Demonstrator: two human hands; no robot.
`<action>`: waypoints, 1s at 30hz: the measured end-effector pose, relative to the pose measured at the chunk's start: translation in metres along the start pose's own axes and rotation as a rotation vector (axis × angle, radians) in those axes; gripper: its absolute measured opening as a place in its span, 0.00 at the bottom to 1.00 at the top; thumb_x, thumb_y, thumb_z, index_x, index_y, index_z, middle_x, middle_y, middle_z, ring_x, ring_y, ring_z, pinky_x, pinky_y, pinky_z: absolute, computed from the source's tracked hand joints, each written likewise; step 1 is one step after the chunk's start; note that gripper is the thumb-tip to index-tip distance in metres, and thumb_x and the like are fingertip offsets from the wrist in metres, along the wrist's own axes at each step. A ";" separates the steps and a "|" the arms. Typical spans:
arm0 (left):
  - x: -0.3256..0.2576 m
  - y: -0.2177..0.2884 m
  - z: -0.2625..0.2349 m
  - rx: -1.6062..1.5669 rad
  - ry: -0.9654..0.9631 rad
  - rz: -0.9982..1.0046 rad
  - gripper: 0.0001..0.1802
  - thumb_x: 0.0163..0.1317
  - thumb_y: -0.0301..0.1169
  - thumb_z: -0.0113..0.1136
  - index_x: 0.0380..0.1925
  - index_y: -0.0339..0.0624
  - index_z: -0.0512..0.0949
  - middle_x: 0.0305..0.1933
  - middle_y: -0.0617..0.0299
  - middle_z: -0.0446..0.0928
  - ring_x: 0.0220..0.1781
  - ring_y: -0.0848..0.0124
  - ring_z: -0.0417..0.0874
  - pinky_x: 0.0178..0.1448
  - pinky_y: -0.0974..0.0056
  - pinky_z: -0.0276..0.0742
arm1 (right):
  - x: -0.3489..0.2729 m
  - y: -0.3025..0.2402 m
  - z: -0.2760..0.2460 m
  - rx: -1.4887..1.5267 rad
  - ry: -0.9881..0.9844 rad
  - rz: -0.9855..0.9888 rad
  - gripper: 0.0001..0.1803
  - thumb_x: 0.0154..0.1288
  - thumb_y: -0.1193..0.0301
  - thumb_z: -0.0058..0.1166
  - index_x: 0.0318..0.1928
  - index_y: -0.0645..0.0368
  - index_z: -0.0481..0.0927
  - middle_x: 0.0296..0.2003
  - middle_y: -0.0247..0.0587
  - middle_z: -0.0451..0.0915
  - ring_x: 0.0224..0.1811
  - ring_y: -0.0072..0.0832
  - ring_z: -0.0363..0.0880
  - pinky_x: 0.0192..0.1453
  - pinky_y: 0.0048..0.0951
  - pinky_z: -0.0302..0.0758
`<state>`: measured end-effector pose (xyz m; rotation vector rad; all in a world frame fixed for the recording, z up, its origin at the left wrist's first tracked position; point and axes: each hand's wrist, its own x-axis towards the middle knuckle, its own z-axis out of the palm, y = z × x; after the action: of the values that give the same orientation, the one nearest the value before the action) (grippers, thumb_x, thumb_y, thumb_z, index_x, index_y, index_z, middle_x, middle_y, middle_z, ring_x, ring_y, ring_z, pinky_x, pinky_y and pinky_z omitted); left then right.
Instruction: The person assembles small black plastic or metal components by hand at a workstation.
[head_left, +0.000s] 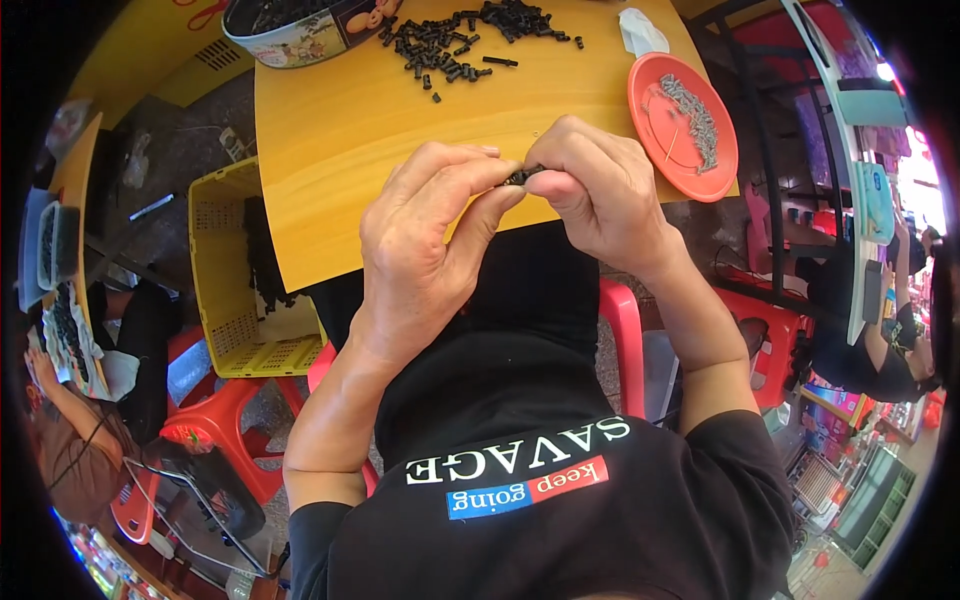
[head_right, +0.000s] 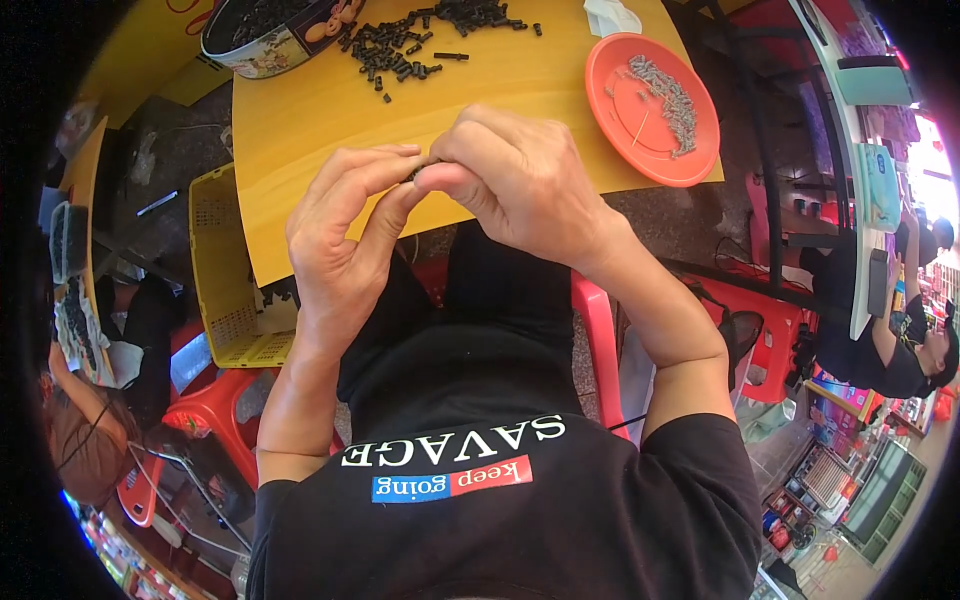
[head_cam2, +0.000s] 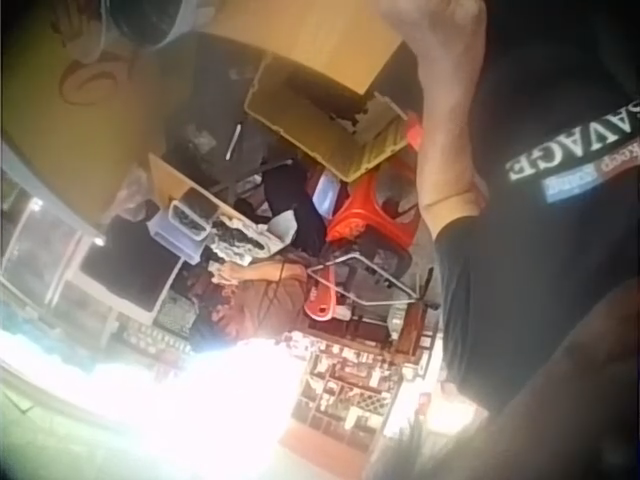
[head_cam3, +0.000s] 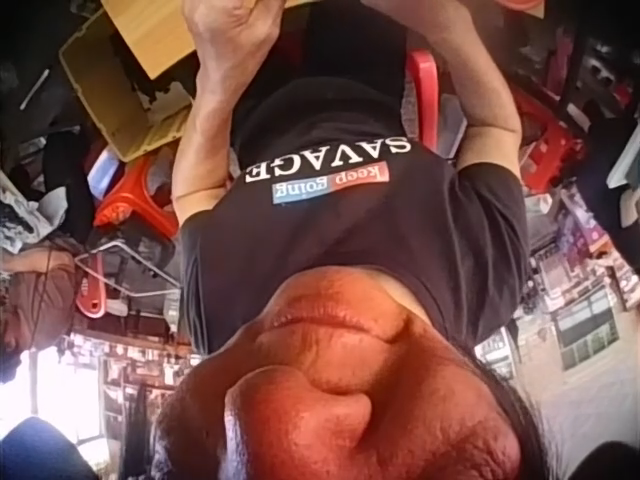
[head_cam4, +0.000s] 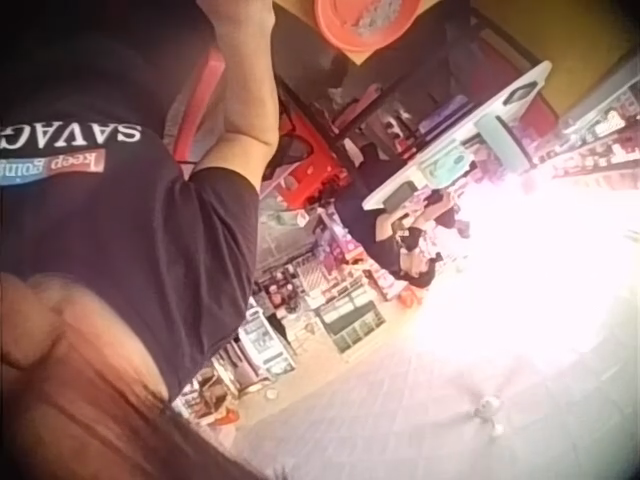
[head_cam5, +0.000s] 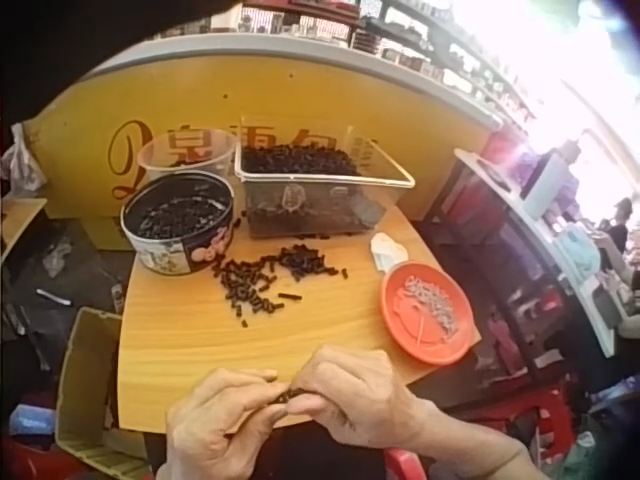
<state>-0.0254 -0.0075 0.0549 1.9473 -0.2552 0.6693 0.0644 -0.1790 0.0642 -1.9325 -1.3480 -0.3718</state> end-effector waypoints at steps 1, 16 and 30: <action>0.000 -0.001 0.001 -0.006 0.009 0.007 0.11 0.54 0.18 0.69 0.38 0.36 0.82 0.36 0.53 0.80 0.39 0.60 0.84 0.42 0.62 0.79 | -0.002 0.000 0.000 0.094 0.012 0.052 0.14 0.69 0.62 0.57 0.33 0.61 0.77 0.24 0.40 0.74 0.22 0.35 0.75 0.25 0.31 0.71; -0.003 0.013 0.000 -0.145 -0.048 -0.012 0.11 0.55 0.16 0.66 0.39 0.35 0.82 0.45 0.54 0.79 0.46 0.60 0.84 0.47 0.63 0.80 | -0.034 -0.040 0.018 1.630 0.010 0.830 0.25 0.77 0.51 0.43 0.46 0.64 0.78 0.32 0.39 0.78 0.33 0.25 0.78 0.42 0.27 0.77; -0.006 0.020 0.011 -0.370 -0.058 0.025 0.09 0.55 0.17 0.66 0.38 0.33 0.82 0.44 0.52 0.81 0.49 0.58 0.84 0.52 0.62 0.79 | -0.033 -0.057 0.025 1.746 0.226 0.926 0.24 0.64 0.54 0.61 0.48 0.63 0.77 0.41 0.34 0.76 0.43 0.22 0.74 0.51 0.26 0.74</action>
<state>-0.0353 -0.0273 0.0628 1.6119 -0.4100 0.5393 -0.0043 -0.1735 0.0498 -0.6914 -0.1339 0.7971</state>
